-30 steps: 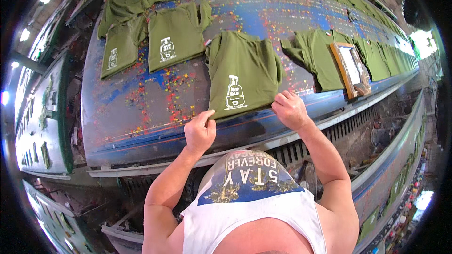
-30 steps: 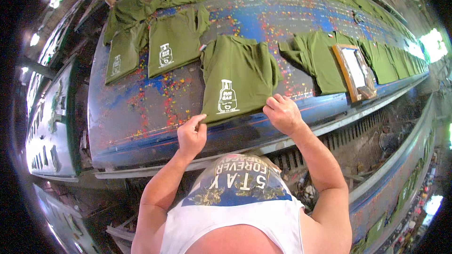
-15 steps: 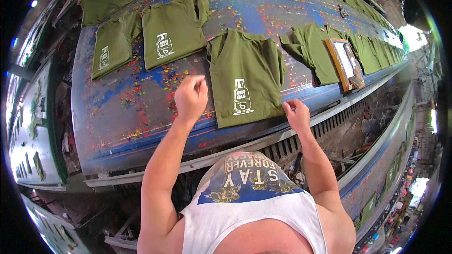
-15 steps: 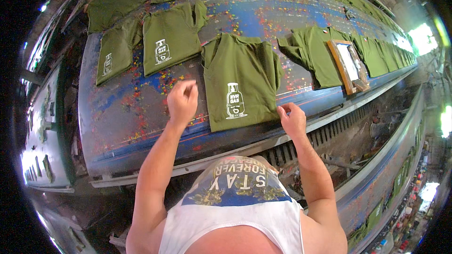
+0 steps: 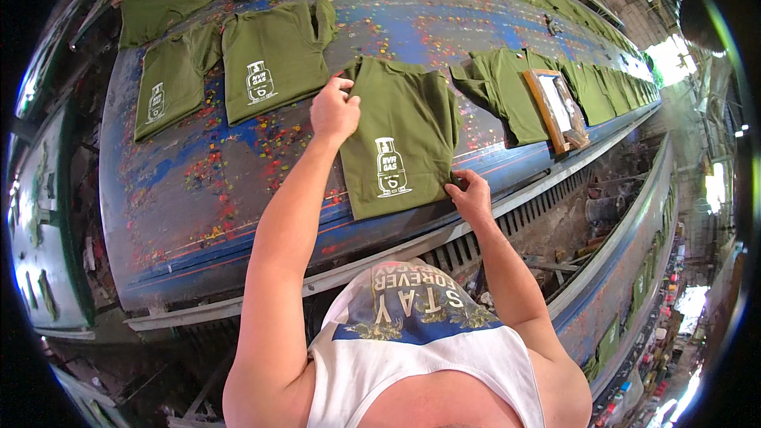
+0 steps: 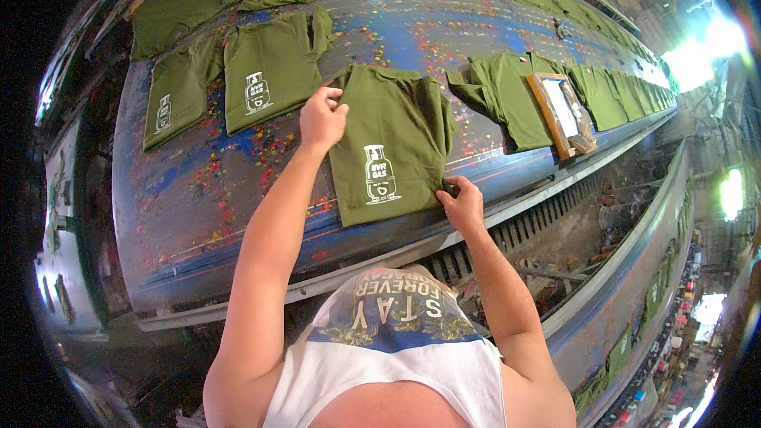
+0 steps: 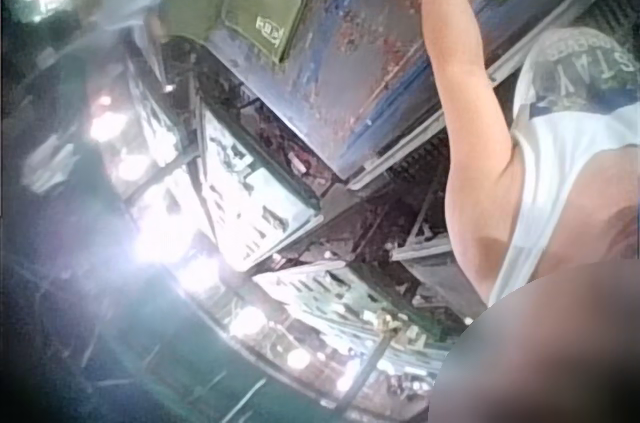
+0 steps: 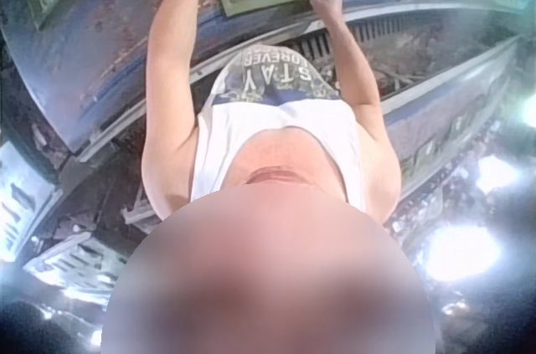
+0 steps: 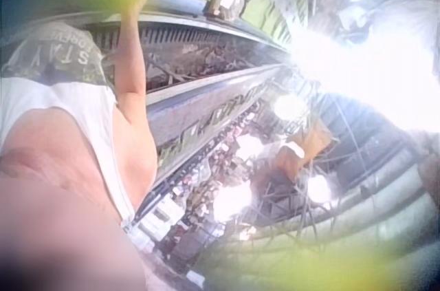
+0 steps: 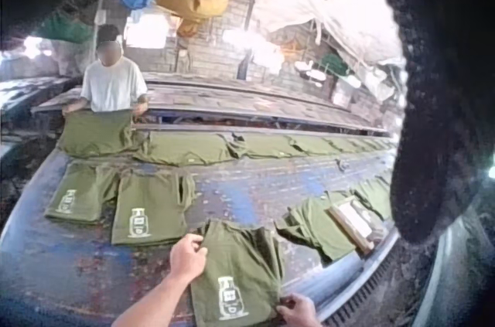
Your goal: The person lays out green t-shirts on a long table, places a screen-printing frame over the chest area, and uses a squeegee to spread white ink across the screen. After each print, the person lifts the frame, moves the printed shirt aside, and repeats the process on the next shirt.
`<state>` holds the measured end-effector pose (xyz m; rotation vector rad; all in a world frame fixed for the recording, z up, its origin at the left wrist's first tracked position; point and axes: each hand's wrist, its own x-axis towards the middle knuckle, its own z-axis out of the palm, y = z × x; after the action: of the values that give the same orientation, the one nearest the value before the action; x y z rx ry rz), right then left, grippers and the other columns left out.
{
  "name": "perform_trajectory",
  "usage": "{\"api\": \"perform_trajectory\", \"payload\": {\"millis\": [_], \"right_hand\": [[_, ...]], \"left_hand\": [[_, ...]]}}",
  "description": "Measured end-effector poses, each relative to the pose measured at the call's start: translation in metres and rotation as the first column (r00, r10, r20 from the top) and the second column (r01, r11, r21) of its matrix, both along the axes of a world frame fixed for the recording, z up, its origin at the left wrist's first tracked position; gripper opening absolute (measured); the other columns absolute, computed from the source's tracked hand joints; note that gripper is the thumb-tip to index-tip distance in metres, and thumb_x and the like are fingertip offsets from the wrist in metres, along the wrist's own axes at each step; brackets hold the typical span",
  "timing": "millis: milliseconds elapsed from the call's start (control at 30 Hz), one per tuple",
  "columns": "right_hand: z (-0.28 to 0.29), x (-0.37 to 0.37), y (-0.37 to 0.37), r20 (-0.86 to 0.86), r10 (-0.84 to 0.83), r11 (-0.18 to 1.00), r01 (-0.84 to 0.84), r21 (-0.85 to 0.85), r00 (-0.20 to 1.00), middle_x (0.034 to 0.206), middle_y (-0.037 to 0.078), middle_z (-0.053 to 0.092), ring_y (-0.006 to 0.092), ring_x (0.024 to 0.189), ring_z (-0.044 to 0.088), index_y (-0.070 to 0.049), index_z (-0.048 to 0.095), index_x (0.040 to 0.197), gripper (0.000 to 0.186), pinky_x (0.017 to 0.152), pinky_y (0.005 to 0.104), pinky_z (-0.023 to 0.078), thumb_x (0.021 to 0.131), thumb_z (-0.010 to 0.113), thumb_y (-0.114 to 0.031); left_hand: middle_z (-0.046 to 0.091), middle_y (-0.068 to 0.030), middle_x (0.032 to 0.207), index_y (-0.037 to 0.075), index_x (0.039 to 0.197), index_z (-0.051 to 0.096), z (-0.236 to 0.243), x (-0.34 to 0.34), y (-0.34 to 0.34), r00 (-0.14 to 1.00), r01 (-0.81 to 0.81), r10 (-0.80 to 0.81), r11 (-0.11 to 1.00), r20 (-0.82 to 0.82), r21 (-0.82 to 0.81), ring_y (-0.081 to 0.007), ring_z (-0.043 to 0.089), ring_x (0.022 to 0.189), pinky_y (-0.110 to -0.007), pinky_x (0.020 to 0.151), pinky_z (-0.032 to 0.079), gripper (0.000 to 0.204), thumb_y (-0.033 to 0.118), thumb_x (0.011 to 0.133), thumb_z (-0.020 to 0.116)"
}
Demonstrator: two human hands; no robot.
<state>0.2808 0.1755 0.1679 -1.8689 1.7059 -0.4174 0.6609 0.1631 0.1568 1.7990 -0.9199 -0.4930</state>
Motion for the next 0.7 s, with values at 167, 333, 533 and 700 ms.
{"api": "perform_trajectory", "payload": {"millis": [167, 333, 533, 700], "right_hand": [[-0.002, 0.002, 0.000, 0.060, 0.188, 0.941, -0.163, -0.297, 0.980, 0.095, 0.012, 0.081, 0.0150, 0.081, 0.077, 0.000, 0.079, 0.130, 0.039, 0.071, 0.0333, 0.061, 0.098, 0.089, -0.018], [0.002, 0.000, -0.016, 0.012, 0.192, 0.948, -0.183, -0.262, 0.981, 0.097, 0.019, 0.083, 0.0242, 0.085, 0.082, 0.000, 0.079, 0.130, 0.040, 0.076, 0.0412, 0.063, 0.098, 0.088, -0.023], [0.018, 0.014, -0.026, -0.053, 0.287, 0.958, -0.286, 0.029, 0.956, 0.099, 0.026, 0.082, 0.0484, 0.102, 0.078, 0.002, 0.080, 0.114, 0.050, 0.085, 0.0573, 0.061, 0.091, 0.092, -0.041], [0.020, 0.019, -0.035, -0.057, 0.500, 0.862, -0.503, -0.069, 0.864, 0.106, 0.026, 0.082, 0.0454, 0.101, 0.079, 0.001, 0.076, 0.107, 0.044, 0.084, 0.0558, 0.063, 0.094, 0.090, -0.039]], "left_hand": [[0.082, -0.0090, 0.095, 0.007, 0.131, 0.077, -0.012, 0.020, 0.025, 0.994, -0.102, 0.100, 0.994, -0.052, -0.032, -0.0271, 0.079, 0.086, -0.042, 0.084, 0.062, 0.042, 0.014, 0.092, 0.090], [0.084, -0.0111, 0.100, 0.002, 0.141, 0.075, -0.010, -0.007, 0.058, 0.950, -0.256, 0.283, 0.948, 0.129, -0.188, -0.0238, 0.080, 0.089, -0.038, 0.084, 0.063, 0.047, 0.024, 0.100, 0.087], [0.082, -0.0191, 0.086, 0.004, 0.093, 0.083, 0.008, -0.091, 0.183, 0.967, -0.223, 0.159, 0.904, 0.197, 0.366, -0.0398, 0.082, 0.085, -0.051, 0.081, 0.062, 0.050, 0.052, 0.103, 0.079], [0.081, -0.0161, 0.081, 0.001, 0.092, 0.081, -0.001, -0.139, 0.195, 0.957, -0.282, 0.240, 0.902, 0.164, 0.327, -0.0332, 0.080, 0.076, -0.047, 0.076, 0.062, 0.041, 0.040, 0.105, 0.082]]}}
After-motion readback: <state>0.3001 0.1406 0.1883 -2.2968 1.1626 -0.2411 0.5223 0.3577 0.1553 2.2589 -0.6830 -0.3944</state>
